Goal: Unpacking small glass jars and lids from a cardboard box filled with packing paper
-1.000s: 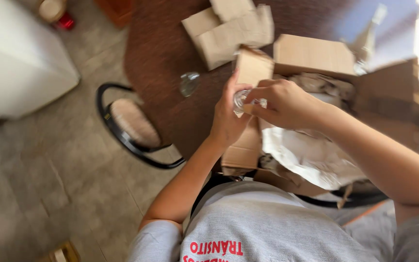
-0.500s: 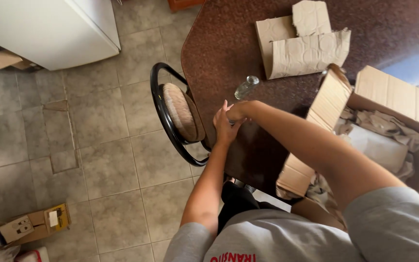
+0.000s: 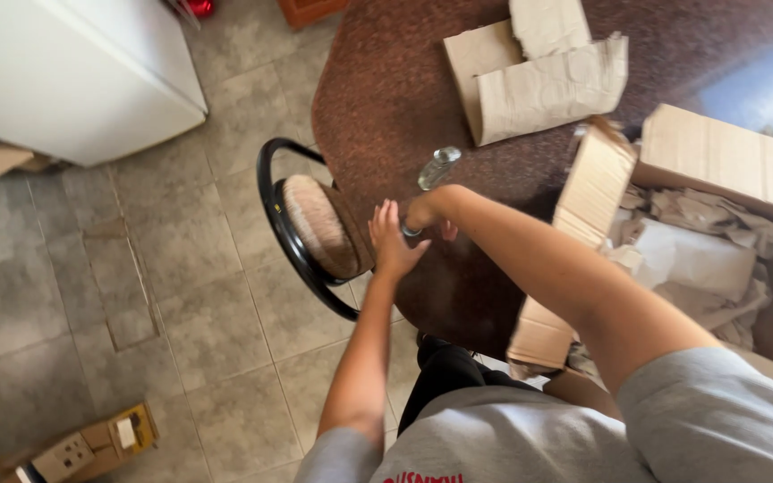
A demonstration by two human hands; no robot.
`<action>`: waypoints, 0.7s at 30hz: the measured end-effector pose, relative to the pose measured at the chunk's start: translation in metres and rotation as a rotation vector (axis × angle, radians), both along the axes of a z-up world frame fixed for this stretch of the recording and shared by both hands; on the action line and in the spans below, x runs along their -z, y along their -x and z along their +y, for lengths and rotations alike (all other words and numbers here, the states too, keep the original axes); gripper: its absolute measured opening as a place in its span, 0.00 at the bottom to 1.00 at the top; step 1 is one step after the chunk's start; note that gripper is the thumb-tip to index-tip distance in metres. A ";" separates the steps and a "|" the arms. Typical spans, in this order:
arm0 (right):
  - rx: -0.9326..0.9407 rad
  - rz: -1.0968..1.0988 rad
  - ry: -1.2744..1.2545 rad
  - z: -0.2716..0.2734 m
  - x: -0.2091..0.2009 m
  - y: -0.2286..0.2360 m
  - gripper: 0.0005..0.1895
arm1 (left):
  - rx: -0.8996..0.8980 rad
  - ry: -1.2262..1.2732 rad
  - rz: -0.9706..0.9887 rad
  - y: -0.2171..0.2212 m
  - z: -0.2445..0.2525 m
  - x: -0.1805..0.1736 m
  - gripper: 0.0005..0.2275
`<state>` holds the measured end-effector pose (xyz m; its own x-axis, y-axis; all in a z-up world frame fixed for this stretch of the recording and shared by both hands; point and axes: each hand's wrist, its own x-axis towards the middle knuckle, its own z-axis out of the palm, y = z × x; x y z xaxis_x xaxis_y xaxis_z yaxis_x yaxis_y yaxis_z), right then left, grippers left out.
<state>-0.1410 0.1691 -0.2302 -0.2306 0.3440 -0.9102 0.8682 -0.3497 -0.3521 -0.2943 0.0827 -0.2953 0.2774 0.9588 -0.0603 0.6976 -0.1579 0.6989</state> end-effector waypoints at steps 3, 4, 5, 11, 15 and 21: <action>-0.437 -0.292 -0.361 -0.007 -0.155 -0.002 0.25 | -0.105 0.224 -0.609 0.000 -0.009 -0.095 0.34; -0.420 -0.288 -0.362 -0.029 -0.188 -0.029 0.25 | -0.090 0.226 -0.600 -0.009 -0.019 -0.142 0.34; -0.247 -0.138 -0.596 -0.046 -0.224 -0.058 0.22 | -0.024 0.581 -1.220 -0.021 -0.023 -0.191 0.28; 0.495 0.432 -1.560 -0.205 -0.364 -0.187 0.11 | 0.395 1.488 -1.797 -0.106 -0.061 -0.351 0.46; 0.327 0.128 -1.865 -0.281 -0.344 -0.202 0.10 | 0.555 1.761 -1.640 -0.165 -0.099 -0.367 0.48; 1.062 -0.226 -1.809 -0.357 -0.296 -0.202 0.20 | 0.662 1.735 -1.450 -0.225 -0.146 -0.362 0.52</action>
<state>0.0607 -0.1874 0.0662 0.6407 0.5568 0.5287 0.6800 -0.0918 -0.7274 -0.0692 -0.0635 0.0671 0.9979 0.0527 0.0371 -0.0587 0.9809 0.1857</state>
